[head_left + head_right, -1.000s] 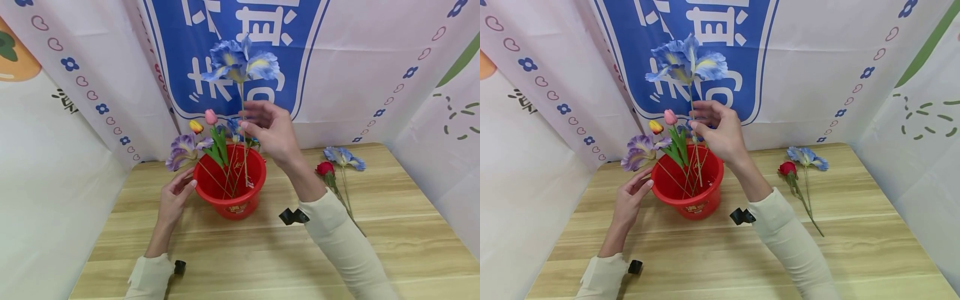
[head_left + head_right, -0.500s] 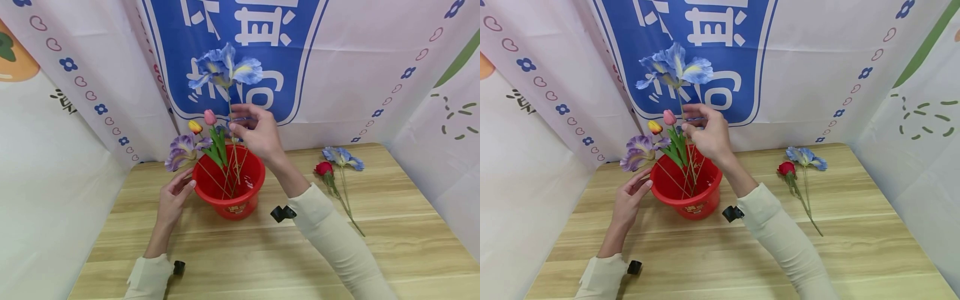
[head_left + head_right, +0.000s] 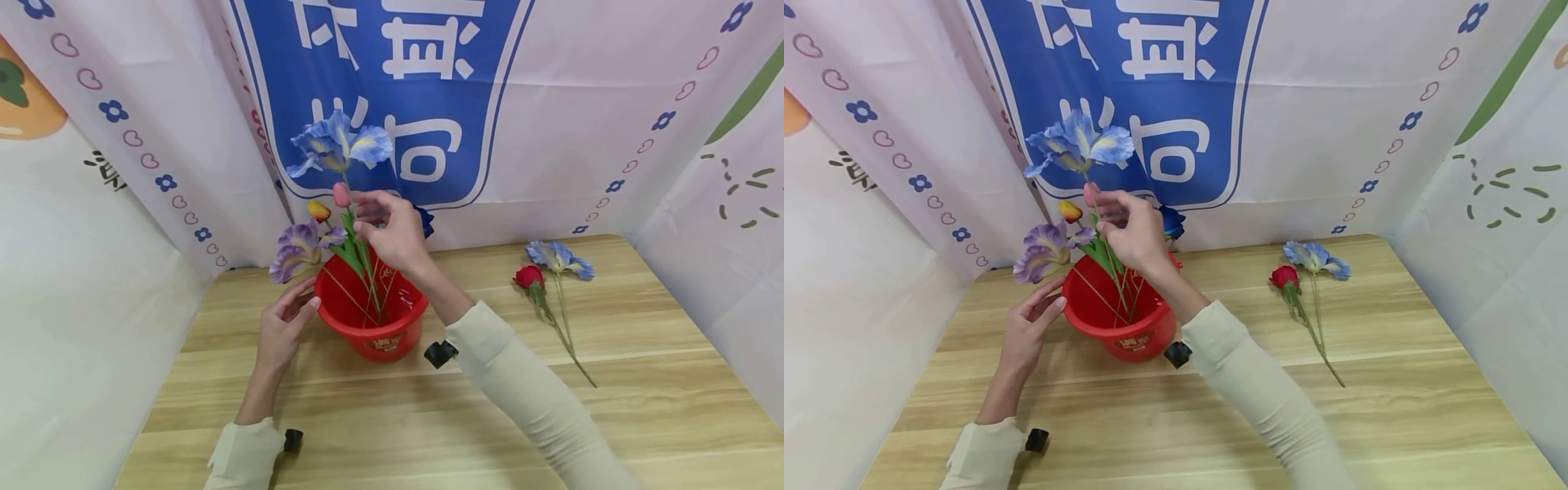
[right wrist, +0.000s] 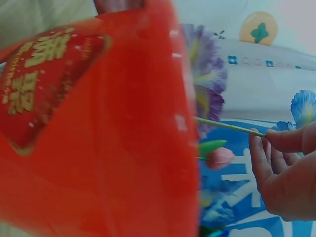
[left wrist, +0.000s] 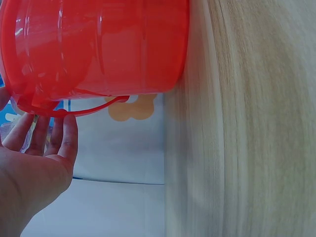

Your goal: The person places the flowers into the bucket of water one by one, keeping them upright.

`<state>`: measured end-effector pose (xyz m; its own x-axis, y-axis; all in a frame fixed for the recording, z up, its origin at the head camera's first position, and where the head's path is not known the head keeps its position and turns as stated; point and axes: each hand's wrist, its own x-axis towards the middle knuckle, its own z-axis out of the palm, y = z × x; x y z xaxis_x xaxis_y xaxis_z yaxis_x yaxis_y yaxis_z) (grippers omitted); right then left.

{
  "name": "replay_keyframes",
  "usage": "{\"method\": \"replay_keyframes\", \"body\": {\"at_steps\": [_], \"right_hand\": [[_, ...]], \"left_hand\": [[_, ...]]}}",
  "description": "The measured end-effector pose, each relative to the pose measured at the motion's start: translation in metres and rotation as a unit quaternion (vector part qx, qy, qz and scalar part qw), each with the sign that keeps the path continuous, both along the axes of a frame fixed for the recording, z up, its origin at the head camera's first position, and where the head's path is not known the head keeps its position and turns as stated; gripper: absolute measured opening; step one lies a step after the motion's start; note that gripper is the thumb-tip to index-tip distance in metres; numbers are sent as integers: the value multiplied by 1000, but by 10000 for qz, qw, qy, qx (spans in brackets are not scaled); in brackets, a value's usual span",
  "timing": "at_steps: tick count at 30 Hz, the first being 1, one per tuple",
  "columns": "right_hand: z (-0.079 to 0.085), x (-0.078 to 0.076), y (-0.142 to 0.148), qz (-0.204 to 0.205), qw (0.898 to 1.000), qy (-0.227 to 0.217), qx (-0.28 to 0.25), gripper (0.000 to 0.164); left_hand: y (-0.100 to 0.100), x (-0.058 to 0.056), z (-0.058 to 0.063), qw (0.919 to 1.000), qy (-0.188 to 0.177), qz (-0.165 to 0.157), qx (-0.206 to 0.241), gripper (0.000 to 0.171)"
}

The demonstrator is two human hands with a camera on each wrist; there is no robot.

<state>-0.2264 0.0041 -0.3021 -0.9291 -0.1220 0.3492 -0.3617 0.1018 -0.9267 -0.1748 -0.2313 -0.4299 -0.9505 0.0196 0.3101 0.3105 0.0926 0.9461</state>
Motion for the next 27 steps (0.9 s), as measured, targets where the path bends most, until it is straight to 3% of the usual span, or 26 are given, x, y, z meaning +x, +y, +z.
{"method": "replay_keyframes", "body": {"at_steps": [13,22,27], "right_hand": [[-33,-7,-20,-18,9928,-255,1170,33],[-49,-6,-21,283,9876,-849,1287,33],[-55,-5,-21,276,9798,-1061,1672,30]], "left_hand": [[2,0,-2,9998,39,14,193,39],[4,0,-1,9995,2,20,304,40],[4,0,-2,9996,-42,10,294,41]]}}
